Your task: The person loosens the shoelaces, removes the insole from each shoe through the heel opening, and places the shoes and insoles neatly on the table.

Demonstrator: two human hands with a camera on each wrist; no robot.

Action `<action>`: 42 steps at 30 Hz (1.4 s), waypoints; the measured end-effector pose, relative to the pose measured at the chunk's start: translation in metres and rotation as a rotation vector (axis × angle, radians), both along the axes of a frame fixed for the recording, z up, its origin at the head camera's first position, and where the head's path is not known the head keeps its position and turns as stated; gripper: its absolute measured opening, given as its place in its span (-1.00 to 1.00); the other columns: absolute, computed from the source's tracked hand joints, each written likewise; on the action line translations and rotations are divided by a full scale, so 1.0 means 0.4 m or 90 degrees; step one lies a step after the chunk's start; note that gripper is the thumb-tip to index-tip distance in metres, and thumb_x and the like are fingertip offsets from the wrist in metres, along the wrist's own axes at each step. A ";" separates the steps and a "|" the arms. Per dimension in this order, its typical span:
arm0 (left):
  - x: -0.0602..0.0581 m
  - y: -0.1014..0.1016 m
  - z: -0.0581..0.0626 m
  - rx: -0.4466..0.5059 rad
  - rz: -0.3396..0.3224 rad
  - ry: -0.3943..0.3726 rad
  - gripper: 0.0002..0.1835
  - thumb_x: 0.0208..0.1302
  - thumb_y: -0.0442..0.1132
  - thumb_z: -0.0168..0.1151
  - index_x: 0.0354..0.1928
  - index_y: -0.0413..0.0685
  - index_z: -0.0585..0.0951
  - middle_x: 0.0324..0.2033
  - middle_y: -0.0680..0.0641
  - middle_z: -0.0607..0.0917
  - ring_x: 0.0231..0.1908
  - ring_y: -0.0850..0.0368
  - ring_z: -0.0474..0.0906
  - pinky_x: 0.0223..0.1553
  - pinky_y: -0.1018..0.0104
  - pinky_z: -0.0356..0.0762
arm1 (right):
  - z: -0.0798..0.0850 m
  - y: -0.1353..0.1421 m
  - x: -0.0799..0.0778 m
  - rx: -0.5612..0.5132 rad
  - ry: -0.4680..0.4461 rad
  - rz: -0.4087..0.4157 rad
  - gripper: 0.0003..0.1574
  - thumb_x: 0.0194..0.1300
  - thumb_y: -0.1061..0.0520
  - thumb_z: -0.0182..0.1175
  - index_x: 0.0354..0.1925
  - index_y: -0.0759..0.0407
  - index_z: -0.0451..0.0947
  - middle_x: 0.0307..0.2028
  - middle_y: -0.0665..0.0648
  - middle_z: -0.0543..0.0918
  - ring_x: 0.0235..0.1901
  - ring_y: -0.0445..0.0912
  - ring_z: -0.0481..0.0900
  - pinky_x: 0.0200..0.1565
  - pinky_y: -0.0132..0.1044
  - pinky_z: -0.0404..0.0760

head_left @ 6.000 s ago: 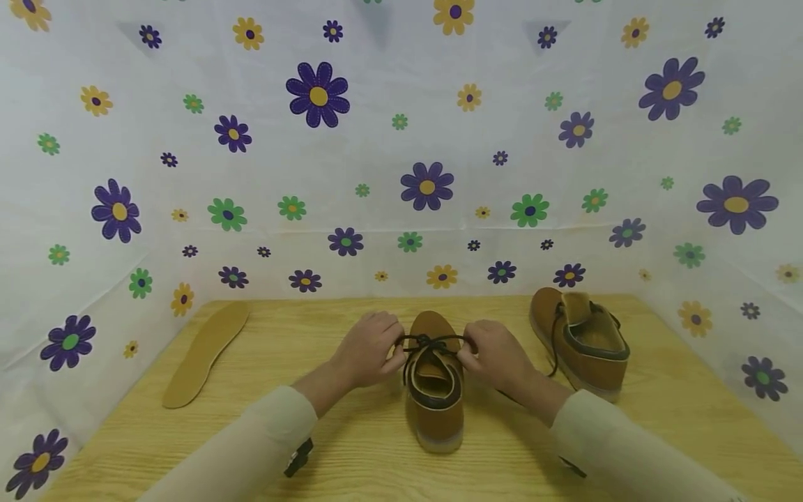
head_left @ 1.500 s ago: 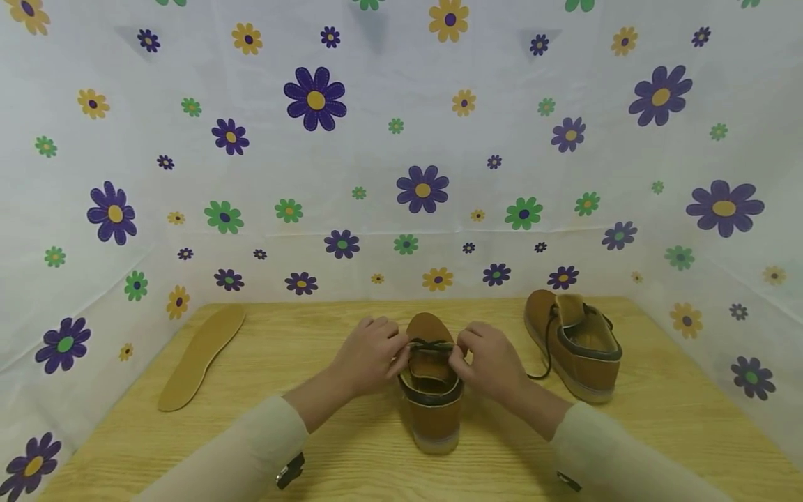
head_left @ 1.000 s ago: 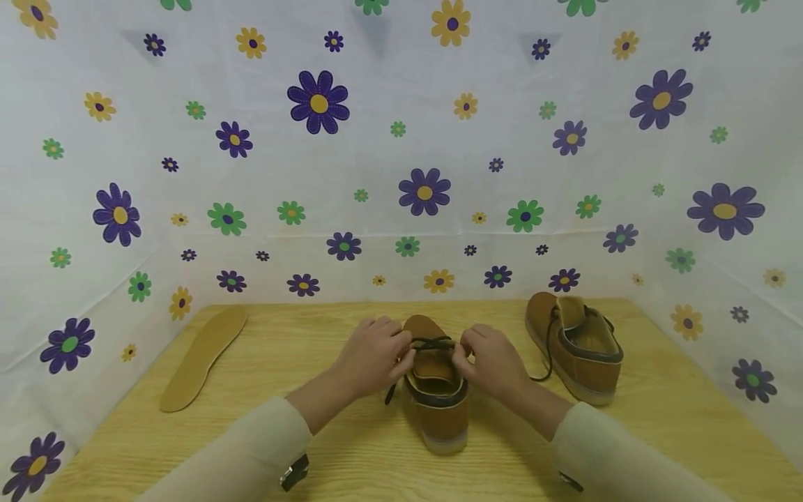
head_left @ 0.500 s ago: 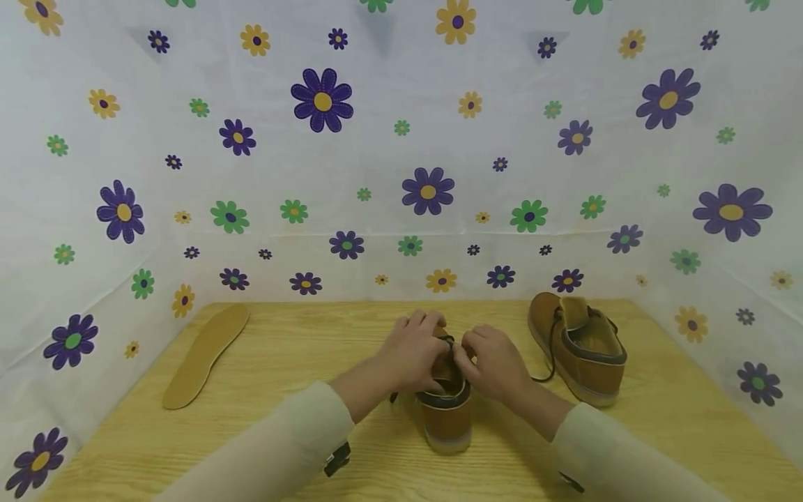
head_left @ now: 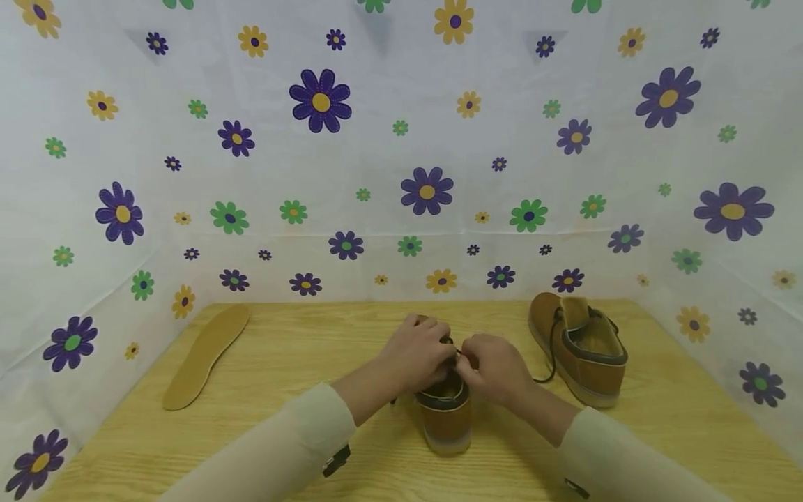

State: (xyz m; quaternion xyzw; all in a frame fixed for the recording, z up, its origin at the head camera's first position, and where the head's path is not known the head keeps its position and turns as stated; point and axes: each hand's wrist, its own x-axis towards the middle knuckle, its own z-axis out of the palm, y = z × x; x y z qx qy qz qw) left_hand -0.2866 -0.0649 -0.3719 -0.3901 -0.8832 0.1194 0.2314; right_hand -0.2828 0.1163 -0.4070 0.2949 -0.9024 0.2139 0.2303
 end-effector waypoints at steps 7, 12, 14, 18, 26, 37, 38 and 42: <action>-0.006 -0.018 0.004 0.022 -0.028 0.059 -0.87 0.22 -0.01 0.13 -0.35 0.30 0.66 -0.28 0.14 0.58 -0.26 0.19 0.51 -0.22 0.23 0.43 | 0.009 0.009 0.003 0.057 -0.120 0.030 -0.74 0.10 0.04 0.10 -0.62 -0.08 0.25 -0.70 -0.17 0.26 -0.69 -0.31 0.17 -0.60 -0.45 0.18; -0.010 -0.036 0.022 0.059 0.001 -0.014 -0.86 0.18 -0.07 0.12 -0.32 0.27 0.68 -0.23 0.11 0.56 -0.22 0.16 0.45 -0.23 0.21 0.36 | 0.027 0.023 -0.010 0.110 -0.147 0.061 -0.74 0.15 0.02 0.06 -0.62 -0.10 0.27 -0.71 -0.17 0.27 -0.69 -0.32 0.18 -0.60 -0.44 0.18; -0.010 -0.044 0.027 0.072 0.016 -0.050 -0.85 0.19 -0.07 0.10 -0.34 0.25 0.67 -0.21 0.11 0.54 -0.19 0.16 0.43 -0.21 0.19 0.35 | 0.035 0.028 -0.016 0.124 -0.167 0.077 -0.73 0.19 0.01 0.05 -0.62 -0.10 0.29 -0.71 -0.17 0.30 -0.69 -0.32 0.20 -0.59 -0.44 0.20; -0.003 -0.055 0.035 0.098 0.041 -0.116 -0.83 0.20 -0.07 0.07 -0.48 0.21 0.61 -0.19 0.11 0.51 -0.15 0.15 0.40 -0.19 0.18 0.34 | 0.052 0.036 -0.029 0.146 -0.200 0.097 -0.75 0.21 0.00 0.06 -0.60 -0.10 0.35 -0.69 -0.17 0.35 -0.67 -0.30 0.25 -0.59 -0.41 0.26; 0.014 -0.067 0.047 0.172 0.075 -0.204 -0.67 0.15 -0.13 0.08 -0.77 0.12 0.41 -0.20 0.08 0.51 -0.14 0.13 0.41 -0.15 0.16 0.39 | 0.084 0.039 -0.049 0.188 -0.253 0.097 -0.80 0.19 -0.02 0.13 -0.55 -0.11 0.42 -0.68 -0.16 0.41 -0.67 -0.28 0.32 -0.61 -0.39 0.32; 0.019 -0.076 0.036 0.317 0.092 -0.298 -0.60 0.11 -0.19 0.09 -0.88 0.05 0.39 -0.27 0.03 0.56 -0.19 0.13 0.48 -0.13 0.19 0.45 | 0.133 0.029 -0.062 0.277 -0.226 0.029 -0.90 0.22 0.04 0.19 -0.33 -0.06 0.65 -0.40 -0.11 0.66 -0.49 -0.28 0.50 -0.45 -0.35 0.48; 0.018 -0.080 0.034 0.331 0.099 -0.316 -0.59 0.11 -0.19 0.08 -0.88 0.03 0.38 -0.26 0.01 0.56 -0.18 0.13 0.48 -0.10 0.19 0.45 | 0.132 0.031 -0.063 0.280 -0.227 0.022 -0.89 0.22 0.04 0.18 -0.32 -0.07 0.66 -0.38 -0.11 0.67 -0.48 -0.28 0.51 -0.44 -0.35 0.49; 0.014 -0.100 0.020 0.369 0.124 -0.377 -0.58 0.16 -0.21 0.06 -0.86 0.01 0.37 -0.23 0.00 0.57 -0.18 0.15 0.48 -0.08 0.20 0.45 | 0.129 0.041 -0.062 0.279 -0.223 0.016 -0.87 0.23 0.05 0.18 -0.29 -0.07 0.67 -0.34 -0.10 0.68 -0.41 -0.24 0.56 -0.40 -0.32 0.52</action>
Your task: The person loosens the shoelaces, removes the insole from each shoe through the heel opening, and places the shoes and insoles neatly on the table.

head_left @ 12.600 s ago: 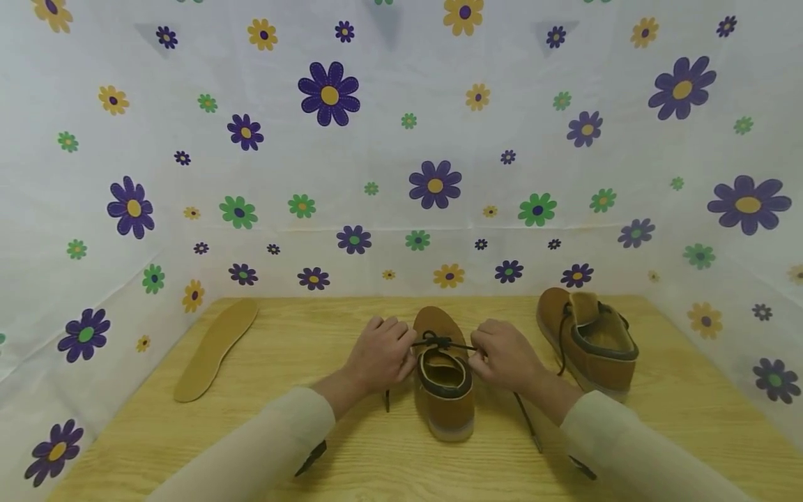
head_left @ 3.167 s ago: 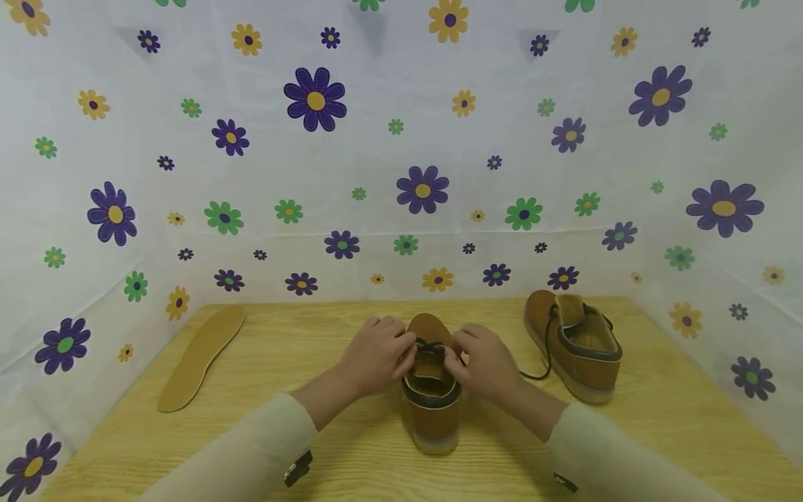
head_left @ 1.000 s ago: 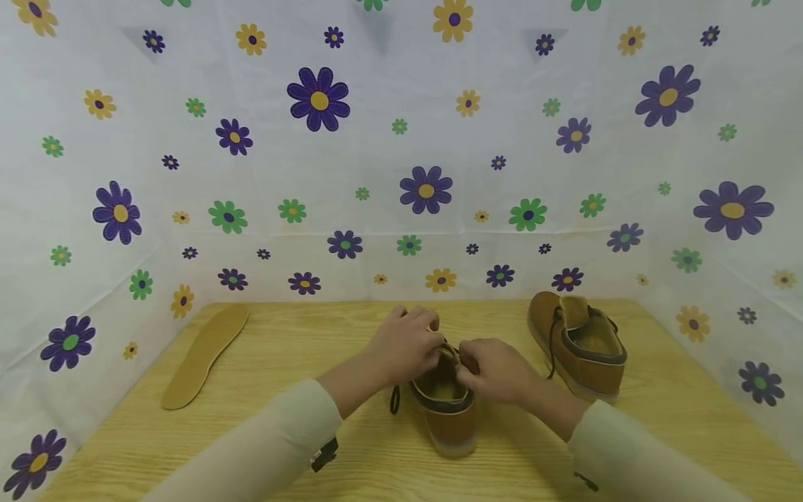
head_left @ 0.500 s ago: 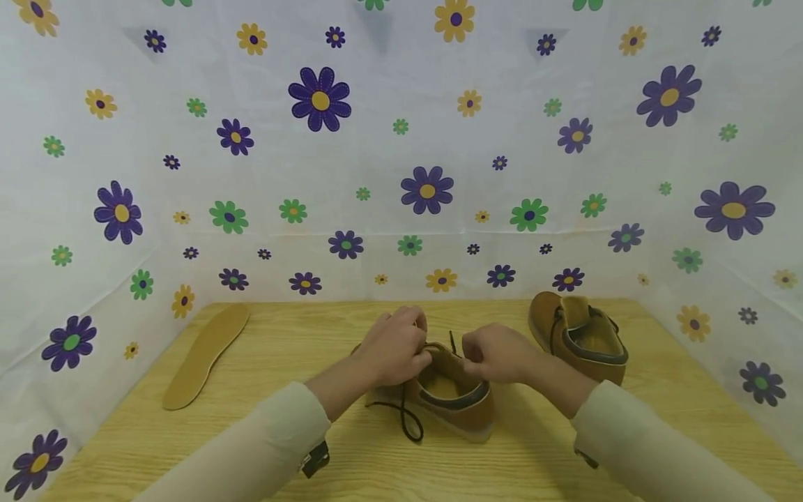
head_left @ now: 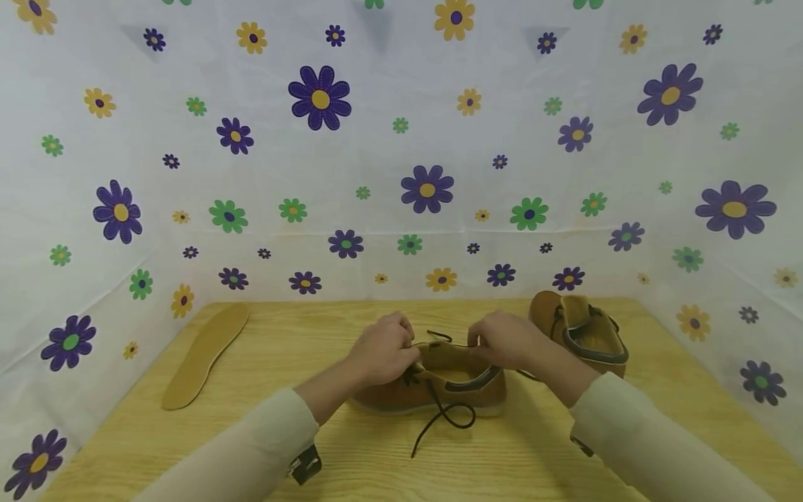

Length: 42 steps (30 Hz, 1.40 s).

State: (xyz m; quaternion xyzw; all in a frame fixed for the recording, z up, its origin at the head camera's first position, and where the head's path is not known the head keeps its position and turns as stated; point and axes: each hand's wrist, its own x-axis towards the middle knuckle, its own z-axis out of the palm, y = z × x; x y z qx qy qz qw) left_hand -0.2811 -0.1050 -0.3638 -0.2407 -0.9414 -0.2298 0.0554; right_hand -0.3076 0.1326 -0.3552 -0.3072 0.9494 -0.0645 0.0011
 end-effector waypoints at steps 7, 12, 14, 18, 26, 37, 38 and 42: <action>0.000 -0.051 -0.041 0.077 -0.007 -0.070 -0.57 0.23 -0.19 0.08 -0.80 0.00 0.31 -0.31 0.03 0.52 -0.20 0.17 0.43 -0.10 0.18 0.39 | -0.002 0.014 0.010 -0.032 0.019 0.048 -0.86 0.23 0.09 0.18 -0.31 -0.04 0.69 -0.36 -0.10 0.69 -0.36 -0.20 0.61 -0.37 -0.32 0.54; -0.014 -0.064 -0.074 0.099 -0.006 -0.073 -0.73 0.29 -0.14 -0.03 -0.58 -0.01 0.38 -0.31 0.00 0.47 -0.25 0.13 0.38 -0.20 0.19 0.35 | 0.004 0.008 0.005 -0.046 0.011 0.071 -0.87 0.23 0.09 0.19 -0.42 -0.01 0.66 -0.50 -0.14 0.62 -0.51 -0.29 0.50 -0.46 -0.37 0.45; -0.019 -0.065 -0.086 0.089 0.009 -0.063 -0.82 0.30 -0.13 -0.09 -0.41 0.00 0.43 -0.29 0.00 0.47 -0.30 0.14 0.36 -0.25 0.21 0.33 | 0.004 0.000 0.005 -0.045 0.013 0.069 -0.86 0.24 0.09 0.18 -0.46 -0.02 0.61 -0.54 -0.16 0.56 -0.56 -0.29 0.43 -0.49 -0.38 0.40; -0.027 -0.064 -0.094 0.055 0.022 -0.048 -0.75 0.34 -0.12 -0.20 -0.37 -0.02 0.45 -0.44 0.02 0.47 -0.44 0.17 0.32 -0.34 0.27 0.30 | 0.013 -0.016 0.010 -0.033 0.029 0.061 -0.83 0.25 0.08 0.16 -0.49 -0.03 0.55 -0.57 -0.15 0.49 -0.58 -0.26 0.36 -0.51 -0.37 0.35; -0.008 -0.039 -0.119 -0.035 0.036 0.022 -0.64 0.36 -0.09 -0.28 -0.56 0.11 0.42 -0.54 0.09 0.50 -0.43 0.16 0.42 -0.40 0.29 0.31 | 0.017 -0.041 0.047 -0.063 0.124 0.147 -0.93 0.24 0.08 0.19 -0.29 0.00 0.60 -0.40 -0.10 0.53 -0.44 -0.28 0.44 -0.39 -0.40 0.46; -0.007 -0.035 -0.130 -0.086 0.058 0.068 -0.61 0.37 -0.05 -0.32 -0.49 0.08 0.48 -0.54 0.05 0.54 -0.39 0.12 0.49 -0.39 0.25 0.37 | 0.065 -0.091 0.052 -0.032 -0.045 0.165 -0.72 0.28 0.20 -0.03 -0.36 0.06 0.63 -0.51 -0.07 0.58 -0.54 -0.25 0.43 -0.40 -0.34 0.46; -0.006 -0.035 -0.132 -0.092 0.059 0.072 -0.61 0.37 -0.04 -0.32 -0.46 0.07 0.50 -0.51 0.05 0.56 -0.37 0.11 0.51 -0.38 0.23 0.40 | 0.065 -0.093 0.051 -0.025 -0.063 0.159 -0.71 0.28 0.20 -0.04 -0.32 0.08 0.65 -0.46 -0.05 0.62 -0.50 -0.25 0.47 -0.38 -0.33 0.49; 0.002 -0.035 -0.144 -0.127 0.060 0.090 -0.56 0.38 -0.02 -0.35 -0.27 0.00 0.56 -0.29 -0.01 0.65 -0.21 0.03 0.57 -0.22 0.11 0.48 | 0.050 -0.102 0.046 -0.013 -0.106 0.156 -0.68 0.27 0.24 -0.07 -0.28 0.18 0.64 -0.40 0.00 0.65 -0.43 -0.21 0.52 -0.34 -0.30 0.50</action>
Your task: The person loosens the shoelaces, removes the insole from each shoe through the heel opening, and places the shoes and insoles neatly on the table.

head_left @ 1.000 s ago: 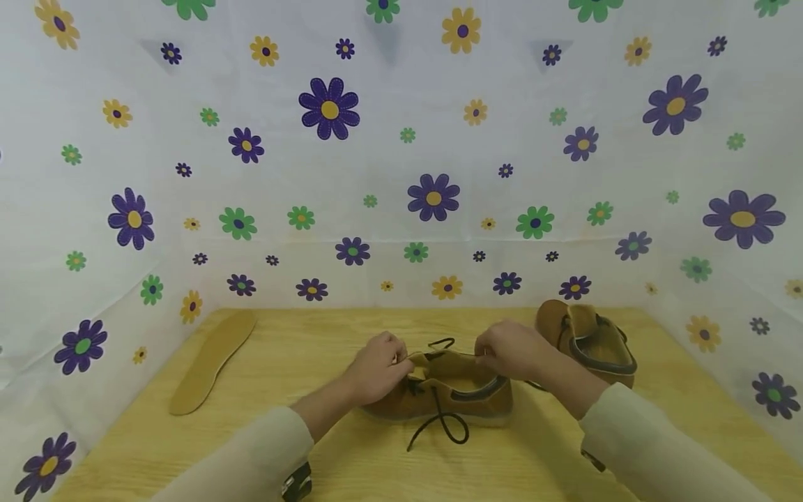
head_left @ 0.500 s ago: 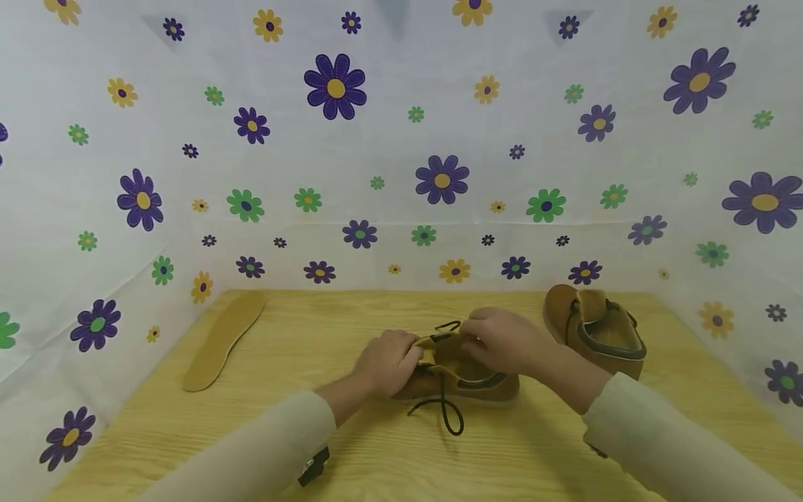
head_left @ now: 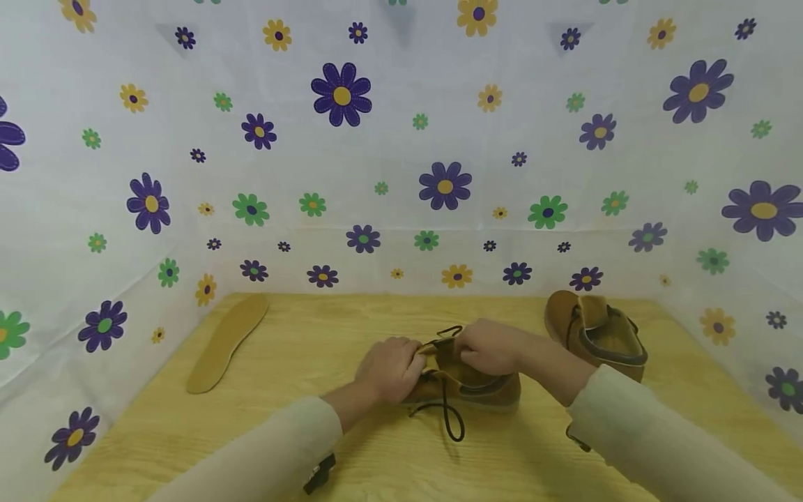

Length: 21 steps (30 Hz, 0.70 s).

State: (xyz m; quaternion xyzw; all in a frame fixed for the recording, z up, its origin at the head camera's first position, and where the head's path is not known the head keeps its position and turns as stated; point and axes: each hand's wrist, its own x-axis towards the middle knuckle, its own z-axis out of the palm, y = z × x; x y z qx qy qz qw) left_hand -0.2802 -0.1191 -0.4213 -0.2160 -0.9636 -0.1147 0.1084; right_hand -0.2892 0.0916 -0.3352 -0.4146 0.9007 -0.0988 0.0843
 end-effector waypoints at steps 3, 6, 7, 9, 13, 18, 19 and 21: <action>0.003 0.006 -0.010 -0.012 -0.009 0.016 -0.55 0.37 -0.03 -0.35 -0.17 -0.05 0.57 -0.23 -0.05 0.65 -0.16 -0.01 0.56 -0.16 0.05 0.47 | -0.019 0.003 -0.004 -0.008 -0.008 -0.012 -0.70 0.26 0.27 -0.08 -0.40 0.20 0.60 -0.56 -0.04 0.51 -0.54 -0.21 0.38 -0.44 -0.33 0.38; 0.002 0.013 -0.020 -0.016 -0.015 0.032 -0.54 0.37 -0.03 -0.34 -0.13 -0.07 0.56 -0.23 -0.06 0.65 -0.17 -0.02 0.55 -0.15 0.03 0.47 | -0.036 0.010 -0.010 -0.023 -0.005 -0.034 -0.68 0.26 0.29 -0.09 -0.52 0.18 0.54 -0.66 -0.08 0.34 -0.62 -0.21 0.25 -0.51 -0.35 0.25; 0.001 0.014 -0.023 -0.017 -0.016 0.034 -0.53 0.37 -0.03 -0.34 -0.11 -0.07 0.56 -0.23 -0.05 0.65 -0.16 -0.02 0.55 -0.13 0.03 0.47 | -0.041 0.012 -0.014 -0.028 -0.007 -0.041 -0.68 0.26 0.29 -0.09 -0.55 0.18 0.53 -0.67 -0.08 0.31 -0.63 -0.21 0.23 -0.52 -0.36 0.23; 0.000 0.017 -0.028 -0.018 -0.019 0.036 -0.52 0.37 -0.02 -0.34 -0.08 -0.07 0.56 -0.21 -0.06 0.65 -0.15 -0.02 0.55 -0.11 0.02 0.46 | -0.047 0.016 -0.021 -0.034 -0.013 -0.055 -0.66 0.24 0.31 -0.10 -0.58 0.19 0.52 -0.68 -0.07 0.30 -0.64 -0.21 0.22 -0.54 -0.36 0.22; -0.005 0.015 -0.035 -0.025 -0.024 0.035 -0.51 0.37 -0.01 -0.34 -0.04 -0.08 0.55 -0.15 -0.06 0.64 -0.10 -0.02 0.54 -0.06 0.02 0.44 | -0.056 0.015 -0.040 -0.036 -0.013 -0.075 -0.65 0.18 0.33 -0.11 -0.56 0.22 0.57 -0.65 -0.05 0.41 -0.63 -0.22 0.27 -0.53 -0.36 0.28; -0.003 0.001 -0.035 -0.038 -0.022 0.049 -0.54 0.37 -0.01 -0.29 -0.07 -0.07 0.57 -0.16 -0.04 0.65 -0.09 0.00 0.53 -0.07 0.04 0.42 | -0.063 -0.008 -0.055 0.003 0.009 -0.079 -0.66 0.15 0.33 -0.10 -0.51 0.20 0.62 -0.58 -0.01 0.51 -0.56 -0.16 0.36 -0.46 -0.29 0.38; -0.002 0.000 -0.032 -0.038 -0.020 0.055 -0.54 0.37 -0.01 -0.29 -0.06 -0.06 0.57 -0.15 -0.03 0.65 -0.09 0.01 0.53 -0.07 0.05 0.42 | -0.064 -0.014 -0.057 0.014 0.012 -0.084 -0.66 0.15 0.32 -0.10 -0.49 0.20 0.62 -0.56 0.00 0.54 -0.54 -0.15 0.39 -0.44 -0.28 0.41; -0.004 -0.002 -0.027 -0.038 -0.021 0.067 -0.56 0.37 -0.01 -0.28 -0.07 -0.05 0.57 -0.17 -0.02 0.65 -0.11 0.02 0.54 -0.10 0.07 0.42 | -0.065 -0.024 -0.059 0.041 0.013 -0.099 -0.68 0.16 0.31 -0.08 -0.48 0.17 0.62 -0.52 0.01 0.57 -0.49 -0.14 0.43 -0.37 -0.25 0.46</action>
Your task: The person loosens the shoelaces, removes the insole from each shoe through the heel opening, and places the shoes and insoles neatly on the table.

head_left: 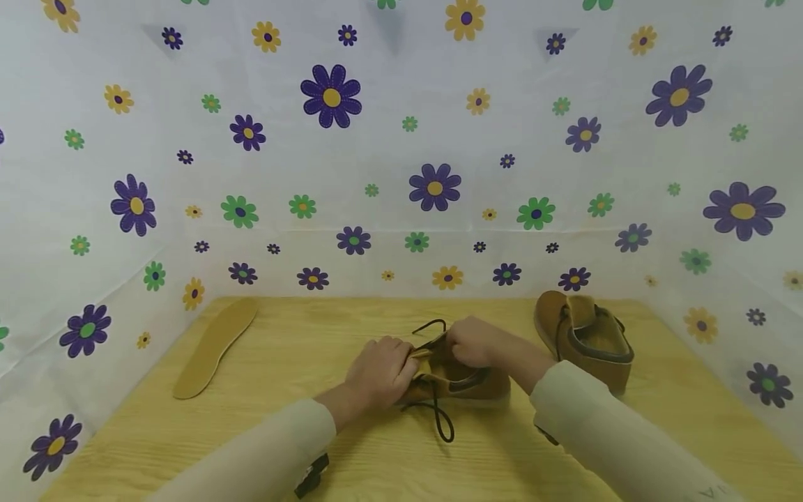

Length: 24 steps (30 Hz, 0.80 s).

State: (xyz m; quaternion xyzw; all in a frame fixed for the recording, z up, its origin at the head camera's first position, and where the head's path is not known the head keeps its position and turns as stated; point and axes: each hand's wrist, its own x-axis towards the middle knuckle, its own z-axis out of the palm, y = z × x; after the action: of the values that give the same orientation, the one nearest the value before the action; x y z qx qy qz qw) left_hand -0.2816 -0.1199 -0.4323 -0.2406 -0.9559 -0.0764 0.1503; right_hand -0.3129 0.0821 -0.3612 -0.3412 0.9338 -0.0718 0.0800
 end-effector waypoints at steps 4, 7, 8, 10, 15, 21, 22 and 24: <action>-0.001 -0.003 0.008 -0.009 -0.004 0.005 -0.54 0.38 0.00 -0.31 -0.07 -0.04 0.57 -0.18 -0.01 0.65 -0.12 0.04 0.54 -0.09 0.08 0.43 | -0.005 -0.016 0.000 0.036 -0.023 -0.033 -0.75 0.16 0.28 -0.04 -0.58 0.14 0.50 -0.54 0.03 0.54 -0.48 -0.10 0.43 -0.35 -0.22 0.45; -0.002 -0.002 0.011 -0.016 -0.008 0.005 -0.53 0.39 0.01 -0.33 -0.10 -0.04 0.57 -0.21 -0.01 0.65 -0.14 0.04 0.54 -0.10 0.07 0.44 | -0.007 -0.022 0.002 0.048 -0.035 -0.047 -0.73 0.16 0.28 -0.04 -0.64 0.10 0.38 -0.59 0.02 0.46 -0.51 -0.09 0.38 -0.39 -0.24 0.41; -0.002 -0.001 0.012 -0.017 -0.008 0.006 -0.54 0.39 0.01 -0.33 -0.11 -0.04 0.57 -0.22 -0.01 0.65 -0.15 0.04 0.54 -0.11 0.07 0.44 | -0.007 -0.023 0.003 0.050 -0.039 -0.048 -0.72 0.17 0.28 -0.04 -0.64 0.09 0.37 -0.59 0.02 0.44 -0.52 -0.09 0.37 -0.39 -0.25 0.39; -0.001 -0.001 0.012 -0.018 -0.005 0.008 -0.55 0.38 0.01 -0.32 -0.14 -0.04 0.57 -0.24 -0.01 0.65 -0.18 0.04 0.54 -0.13 0.08 0.44 | -0.005 -0.024 0.005 0.050 -0.048 -0.052 -0.72 0.18 0.27 -0.05 -0.63 0.08 0.38 -0.58 0.01 0.44 -0.51 -0.10 0.38 -0.38 -0.25 0.39; -0.001 0.002 0.008 -0.024 0.000 0.001 -0.55 0.38 0.02 -0.33 -0.18 -0.03 0.56 -0.26 -0.01 0.64 -0.20 0.04 0.53 -0.16 0.09 0.43 | -0.001 -0.027 0.014 0.048 -0.074 -0.063 -0.79 0.21 0.25 -0.06 -0.55 0.12 0.40 -0.51 0.05 0.47 -0.45 -0.08 0.40 -0.31 -0.21 0.43; 0.001 -0.001 0.004 -0.024 0.005 -0.006 -0.53 0.38 0.03 -0.34 -0.14 -0.05 0.55 -0.23 -0.02 0.63 -0.19 0.03 0.53 -0.15 0.09 0.42 | -0.001 -0.029 0.028 0.024 -0.107 -0.059 -0.79 0.23 0.27 -0.10 -0.51 0.15 0.39 -0.49 0.06 0.46 -0.45 -0.07 0.39 -0.33 -0.21 0.40; 0.000 -0.001 0.004 -0.022 0.005 -0.005 -0.53 0.39 0.03 -0.34 -0.13 -0.05 0.55 -0.22 -0.03 0.63 -0.18 0.03 0.53 -0.15 0.09 0.42 | 0.000 -0.028 0.029 0.023 -0.106 -0.058 -0.80 0.23 0.27 -0.11 -0.49 0.15 0.40 -0.48 0.06 0.47 -0.45 -0.07 0.40 -0.32 -0.21 0.41; -0.001 -0.002 0.003 -0.016 0.003 0.003 -0.55 0.38 0.02 -0.32 -0.17 -0.05 0.55 -0.25 -0.03 0.63 -0.20 0.02 0.53 -0.16 0.08 0.43 | 0.003 -0.027 0.037 0.024 -0.085 -0.057 -0.80 0.23 0.28 -0.10 -0.49 0.14 0.40 -0.49 0.06 0.48 -0.45 -0.08 0.40 -0.33 -0.21 0.42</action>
State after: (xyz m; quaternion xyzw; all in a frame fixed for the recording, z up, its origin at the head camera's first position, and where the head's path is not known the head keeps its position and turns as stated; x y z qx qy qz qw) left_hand -0.2820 -0.1208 -0.4312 -0.2404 -0.9570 -0.0633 0.1497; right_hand -0.2981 0.0711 -0.3602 -0.2919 0.9419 -0.0807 0.1454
